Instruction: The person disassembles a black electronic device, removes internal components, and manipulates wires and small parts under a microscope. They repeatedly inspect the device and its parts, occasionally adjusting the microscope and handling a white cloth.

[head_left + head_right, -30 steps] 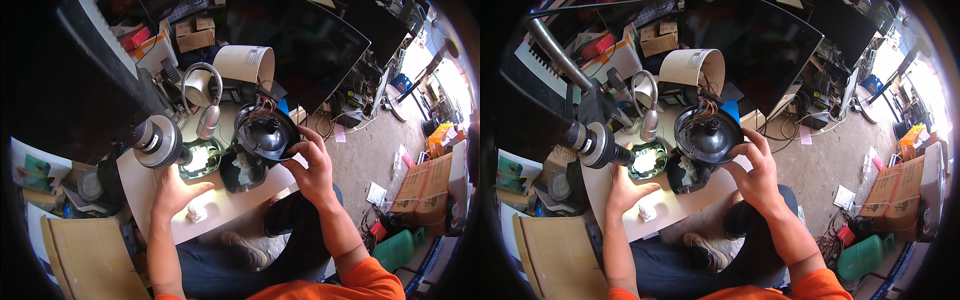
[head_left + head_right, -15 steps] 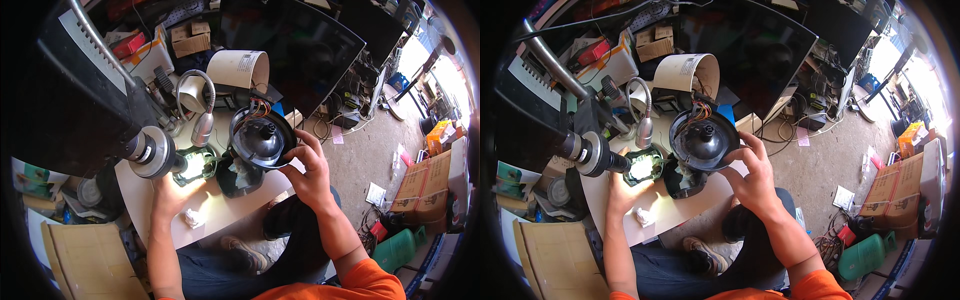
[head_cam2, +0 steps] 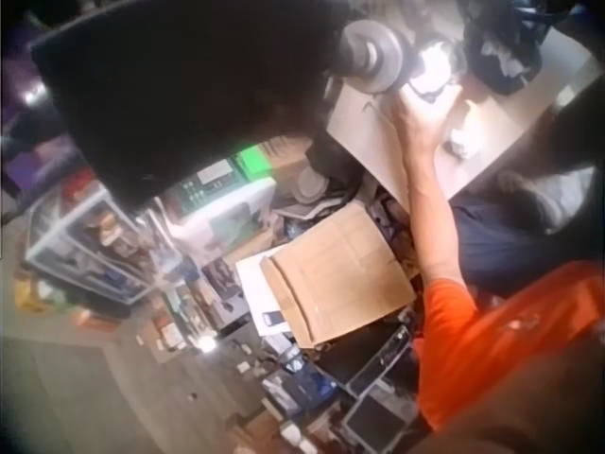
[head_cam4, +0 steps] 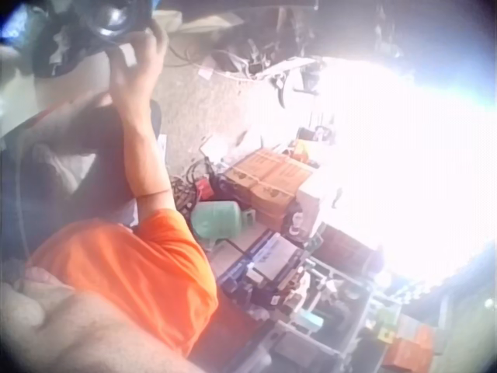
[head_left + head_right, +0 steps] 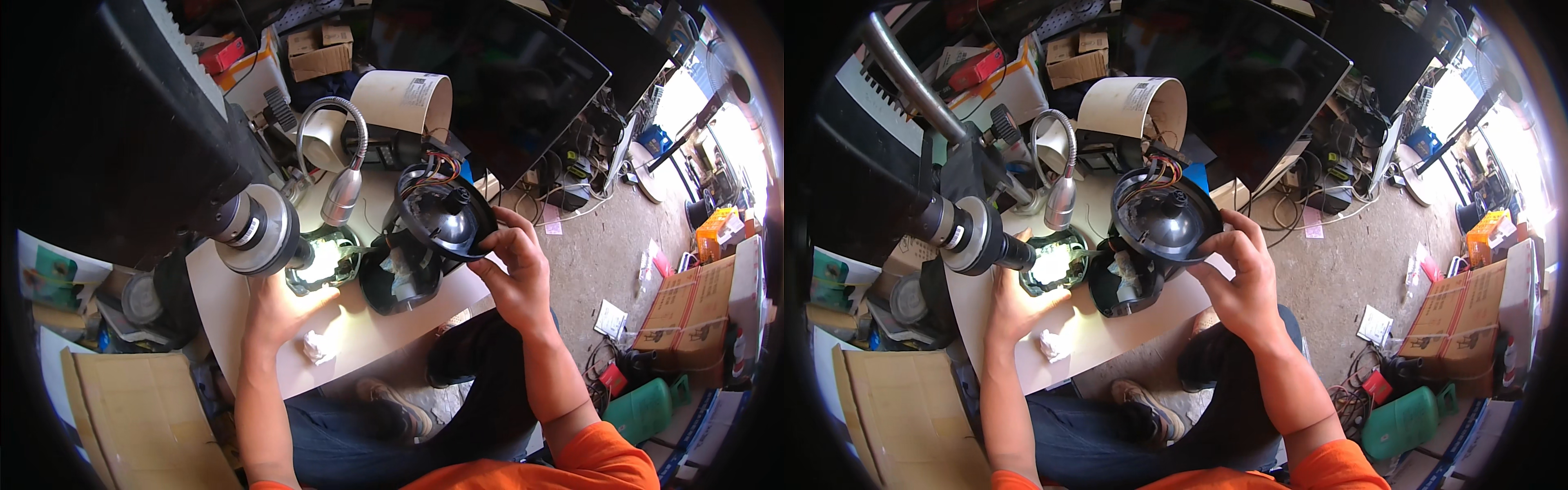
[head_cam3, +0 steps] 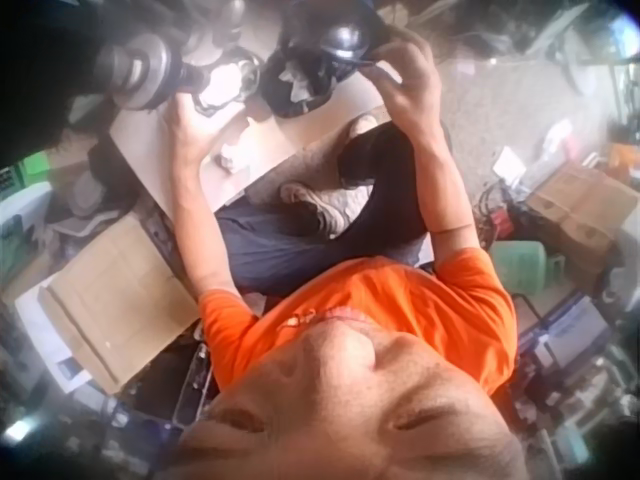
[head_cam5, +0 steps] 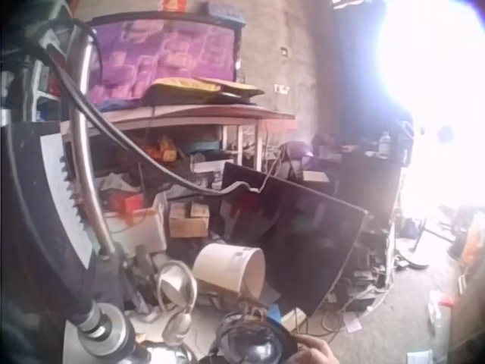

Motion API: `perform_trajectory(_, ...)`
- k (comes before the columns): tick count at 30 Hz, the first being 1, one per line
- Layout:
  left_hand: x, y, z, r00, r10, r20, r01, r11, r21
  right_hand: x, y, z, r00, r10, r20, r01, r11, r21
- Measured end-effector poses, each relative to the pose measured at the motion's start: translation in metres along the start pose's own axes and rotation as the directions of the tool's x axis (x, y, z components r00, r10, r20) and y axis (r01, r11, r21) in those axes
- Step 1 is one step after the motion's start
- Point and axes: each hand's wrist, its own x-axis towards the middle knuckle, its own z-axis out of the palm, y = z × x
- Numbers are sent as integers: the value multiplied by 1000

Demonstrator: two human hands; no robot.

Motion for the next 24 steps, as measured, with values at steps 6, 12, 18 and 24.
perform_trajectory(6, 2, 5, -1, 995, 71, -67, -72, 997, -13, 1, -1, -2, 999, 50, 10, -51, 989, 136)
perform_trajectory(12, 0, 0, -6, 999, 52, 7, -53, 999, 12, 1, 0, -7, 997, 72, 0, -70, 975, 213)
perform_trajectory(18, 2, 0, -6, 998, 56, 10, -56, 998, -7, 3, 4, -9, 993, 117, -2, -110, 943, 315)
perform_trajectory(24, 2, 2, -5, 999, 48, -1, -48, 999, -6, 3, 2, -10, 984, 176, -14, -154, 893, 423)
